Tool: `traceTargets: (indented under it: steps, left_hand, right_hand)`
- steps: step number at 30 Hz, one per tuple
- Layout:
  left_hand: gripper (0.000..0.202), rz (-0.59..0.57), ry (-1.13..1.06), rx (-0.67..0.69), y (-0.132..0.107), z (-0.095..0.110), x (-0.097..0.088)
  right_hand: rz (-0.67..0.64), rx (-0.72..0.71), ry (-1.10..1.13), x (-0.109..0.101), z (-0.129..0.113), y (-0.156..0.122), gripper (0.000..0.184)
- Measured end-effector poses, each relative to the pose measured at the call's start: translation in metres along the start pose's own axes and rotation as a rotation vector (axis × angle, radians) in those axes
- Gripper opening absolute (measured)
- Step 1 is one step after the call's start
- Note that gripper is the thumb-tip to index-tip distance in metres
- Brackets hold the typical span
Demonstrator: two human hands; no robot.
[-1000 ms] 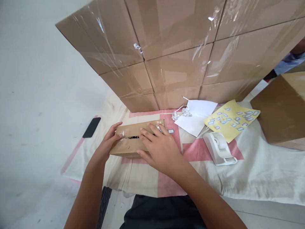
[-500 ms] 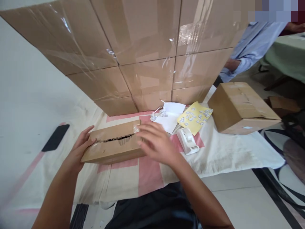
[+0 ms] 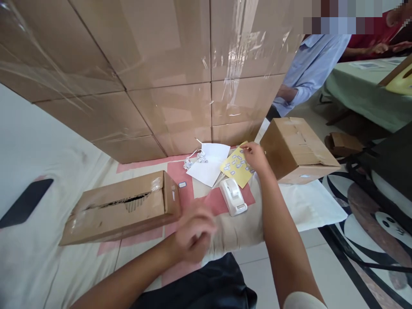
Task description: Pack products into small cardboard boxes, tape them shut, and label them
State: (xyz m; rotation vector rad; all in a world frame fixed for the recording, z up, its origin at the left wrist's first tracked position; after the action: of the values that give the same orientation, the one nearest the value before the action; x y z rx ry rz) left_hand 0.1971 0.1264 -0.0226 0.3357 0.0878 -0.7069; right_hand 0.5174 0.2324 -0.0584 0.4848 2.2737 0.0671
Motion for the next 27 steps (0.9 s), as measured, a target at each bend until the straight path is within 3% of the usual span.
traceTargets:
  steps: [1, 4, 9, 11, 16, 20, 27]
  left_hand:
    - [0.016, -0.07, -0.019, 0.109, 0.016, -0.01, 0.02]
    - [0.012, 0.02, -0.138, 0.131, 0.046, -0.044, 0.043]
    - [0.01, 0.173, -0.324, -0.223, 0.048, -0.076, 0.034]
    - [0.007, 0.184, -0.363, -0.289, 0.047, -0.079, 0.03]
    - [0.006, 0.111, -0.426, -0.299, 0.05, -0.08, 0.034]
    - [0.006, 0.095, -0.449, -0.289, 0.051, -0.079, 0.035]
    - [0.011, 0.082, -0.44, -0.26, 0.051, -0.079, 0.034]
  right_hand:
    - [0.009, -0.019, 0.001, 0.002, 0.003, 0.0, 0.028]
    - [0.022, -0.097, 0.011, 0.0, 0.014, -0.007, 0.029]
    - [0.051, -0.188, -0.031, -0.001, 0.017, -0.015, 0.034]
    - [0.029, -0.213, -0.088, 0.005, 0.011, -0.013, 0.032]
    - [-0.071, -0.237, -0.158, 0.023, -0.003, -0.014, 0.024]
    - [-0.1, -0.211, -0.183, 0.024, -0.012, -0.019, 0.022]
    - [-0.231, -0.312, -0.132, 0.023, -0.035, -0.029, 0.014]
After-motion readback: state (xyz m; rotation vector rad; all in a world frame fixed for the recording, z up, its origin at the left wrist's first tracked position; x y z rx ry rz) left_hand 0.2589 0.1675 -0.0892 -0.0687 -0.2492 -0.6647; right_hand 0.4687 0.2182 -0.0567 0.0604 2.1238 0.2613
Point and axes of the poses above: each hand's wrist, its own y-axis towards the middle knuckle, its own x-axis out of the palm, z = x × y, the point moved 4 cm from there along y, towards the middle knuckle, and after that the axes turned 7 degrees about -z, right-handed, at the moved point
